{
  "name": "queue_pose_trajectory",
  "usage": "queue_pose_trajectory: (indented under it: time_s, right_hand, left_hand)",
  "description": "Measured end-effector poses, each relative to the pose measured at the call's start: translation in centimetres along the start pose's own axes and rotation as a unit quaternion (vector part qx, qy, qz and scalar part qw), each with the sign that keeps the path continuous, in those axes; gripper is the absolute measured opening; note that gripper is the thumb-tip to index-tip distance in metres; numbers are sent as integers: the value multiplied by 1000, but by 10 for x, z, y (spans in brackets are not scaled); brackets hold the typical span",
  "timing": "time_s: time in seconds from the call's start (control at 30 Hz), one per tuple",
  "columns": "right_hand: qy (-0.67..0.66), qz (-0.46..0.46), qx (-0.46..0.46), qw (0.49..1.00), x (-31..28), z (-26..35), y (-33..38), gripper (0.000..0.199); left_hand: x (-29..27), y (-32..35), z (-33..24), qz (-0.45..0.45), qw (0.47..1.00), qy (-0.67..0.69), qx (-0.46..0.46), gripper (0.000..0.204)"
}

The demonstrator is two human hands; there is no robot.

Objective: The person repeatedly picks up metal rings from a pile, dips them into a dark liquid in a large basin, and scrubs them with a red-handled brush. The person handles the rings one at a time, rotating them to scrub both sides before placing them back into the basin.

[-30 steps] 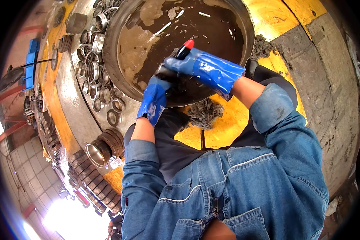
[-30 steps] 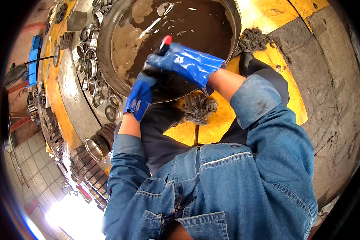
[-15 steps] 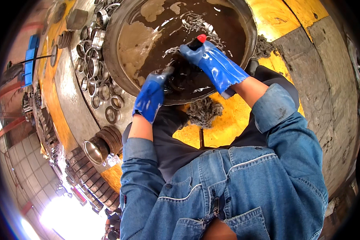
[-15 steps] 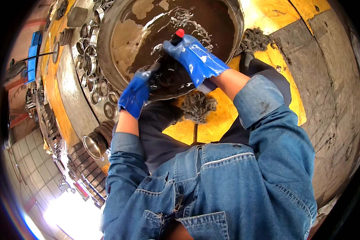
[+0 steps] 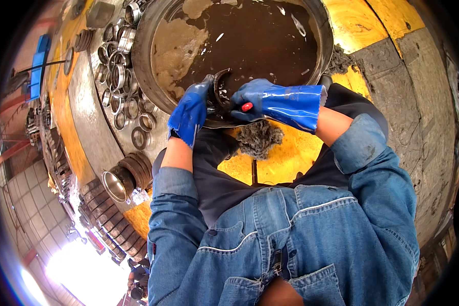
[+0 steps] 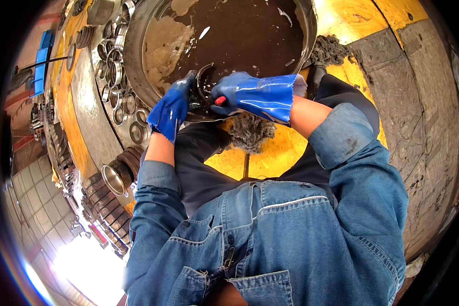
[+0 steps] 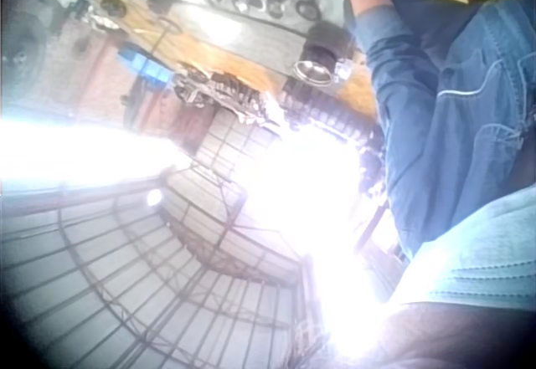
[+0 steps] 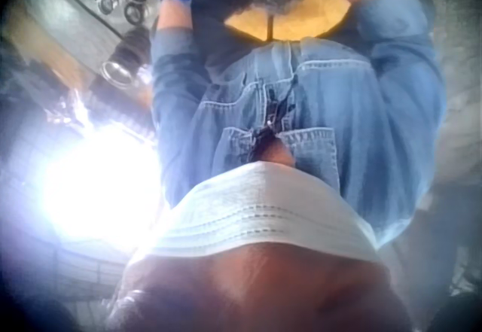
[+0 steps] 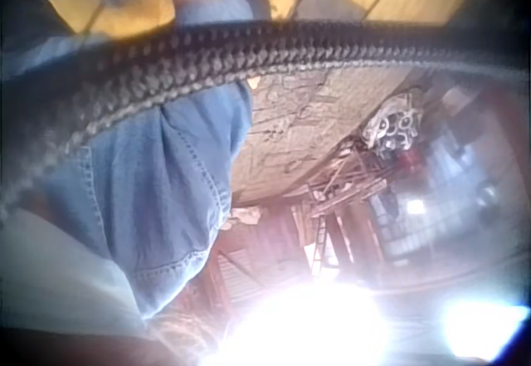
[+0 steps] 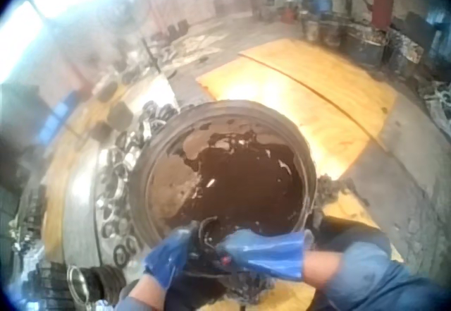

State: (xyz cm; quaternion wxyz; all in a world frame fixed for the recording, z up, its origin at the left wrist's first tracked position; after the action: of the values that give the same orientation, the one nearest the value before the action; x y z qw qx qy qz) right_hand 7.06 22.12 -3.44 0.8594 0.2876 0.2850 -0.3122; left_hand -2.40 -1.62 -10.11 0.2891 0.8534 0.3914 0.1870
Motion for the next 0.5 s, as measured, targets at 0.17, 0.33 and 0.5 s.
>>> queue_pose_trajectory:
  time_s: [0.17,0.33,0.5]
  right_hand:
    - [-52,-41,134,989,-7,-27,10,31]
    - [-572,-98,199,790,-51,14,33,41]
    - [-654,-42,142,742,-39,18,23,37]
  left_hand:
    - [52,41,-62,-15,994,101,-38,43]
    - [57,51,-67,-76,997,-12,-22,44]
    - [60,42,-57,-79,990,-114,-6,47]
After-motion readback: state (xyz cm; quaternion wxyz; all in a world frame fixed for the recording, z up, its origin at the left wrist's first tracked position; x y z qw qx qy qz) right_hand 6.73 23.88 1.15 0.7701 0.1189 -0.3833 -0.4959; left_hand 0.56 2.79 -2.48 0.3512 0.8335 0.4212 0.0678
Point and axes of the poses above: each hand's wrist, its own y-axis away from the middle knuckle, its own x-axis out of the palm, z = x × y, the point moved 1 cm from there along -y, towards the middle knuckle, and after that the axes turned 12 degrees about z, right-handed, at the moved point
